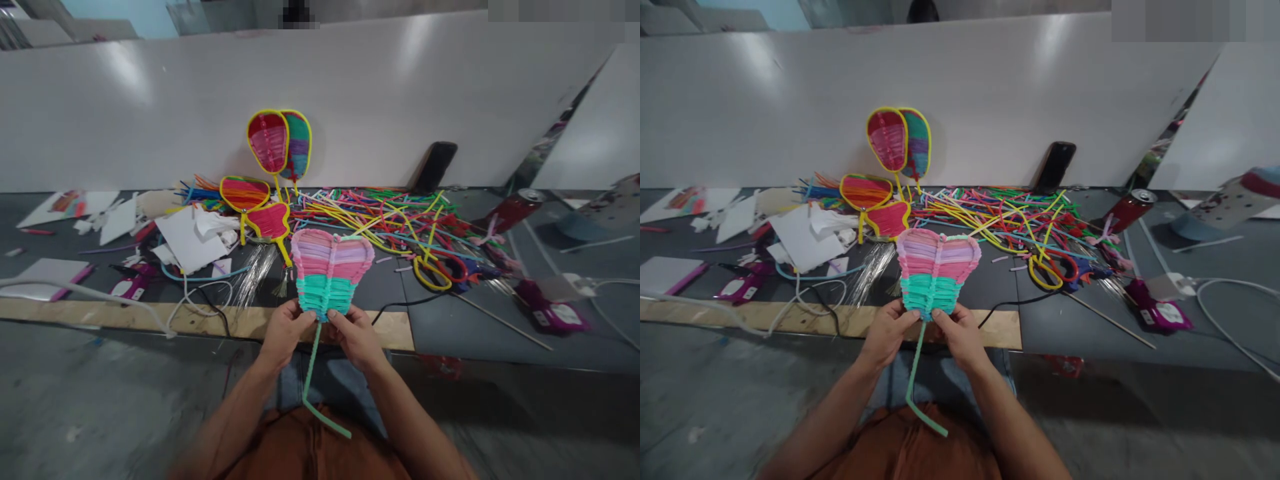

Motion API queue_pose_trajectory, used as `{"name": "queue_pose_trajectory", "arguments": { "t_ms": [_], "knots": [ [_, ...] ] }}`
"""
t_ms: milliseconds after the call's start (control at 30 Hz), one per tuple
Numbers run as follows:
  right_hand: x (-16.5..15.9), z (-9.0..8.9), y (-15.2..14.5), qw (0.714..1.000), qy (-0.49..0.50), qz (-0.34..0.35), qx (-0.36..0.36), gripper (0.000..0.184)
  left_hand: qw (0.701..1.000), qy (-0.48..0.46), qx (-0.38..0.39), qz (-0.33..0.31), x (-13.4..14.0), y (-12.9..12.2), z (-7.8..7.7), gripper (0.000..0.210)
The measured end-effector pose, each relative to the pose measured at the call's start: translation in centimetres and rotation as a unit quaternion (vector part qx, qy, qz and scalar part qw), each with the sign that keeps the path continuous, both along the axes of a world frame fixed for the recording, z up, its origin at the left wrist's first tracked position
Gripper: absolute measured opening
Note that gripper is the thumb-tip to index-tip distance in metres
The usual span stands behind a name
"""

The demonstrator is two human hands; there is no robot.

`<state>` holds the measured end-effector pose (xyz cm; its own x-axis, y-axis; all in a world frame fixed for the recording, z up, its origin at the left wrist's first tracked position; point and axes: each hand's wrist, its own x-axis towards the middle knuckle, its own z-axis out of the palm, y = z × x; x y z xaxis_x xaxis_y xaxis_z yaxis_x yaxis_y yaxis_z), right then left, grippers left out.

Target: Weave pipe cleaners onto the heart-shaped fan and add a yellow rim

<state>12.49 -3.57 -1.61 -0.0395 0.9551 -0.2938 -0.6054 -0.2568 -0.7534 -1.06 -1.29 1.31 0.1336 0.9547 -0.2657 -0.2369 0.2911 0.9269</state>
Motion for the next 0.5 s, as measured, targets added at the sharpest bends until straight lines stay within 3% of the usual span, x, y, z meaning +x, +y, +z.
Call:
{"name": "queue_pose_trajectory", "arguments": {
  "t_ms": [100,200,400,500],
  "knots": [
    [0.0,0.4,0.1,1.0,0.027,-0.013,0.002,0.027,0.997,-0.051,-0.014,-0.062,0.1,-0.3,0.1,0.03],
    [0.2,0.7,0.2,0.999,0.045,0.017,0.007,0.029,0.987,-0.09,-0.069,-0.115,0.1,-0.9,0.2,0.032],
    [0.5,0.3,0.0,0.997,0.032,0.066,-0.004,0.032,0.942,-0.203,-0.221,-0.152,-0.2,-1.4,0.4,0.029],
    [0.8,0.1,0.2,0.998,0.001,0.067,0.003,0.033,0.925,-0.262,-0.233,-0.148,-0.7,-1.2,0.3,0.023]
  ]
}}
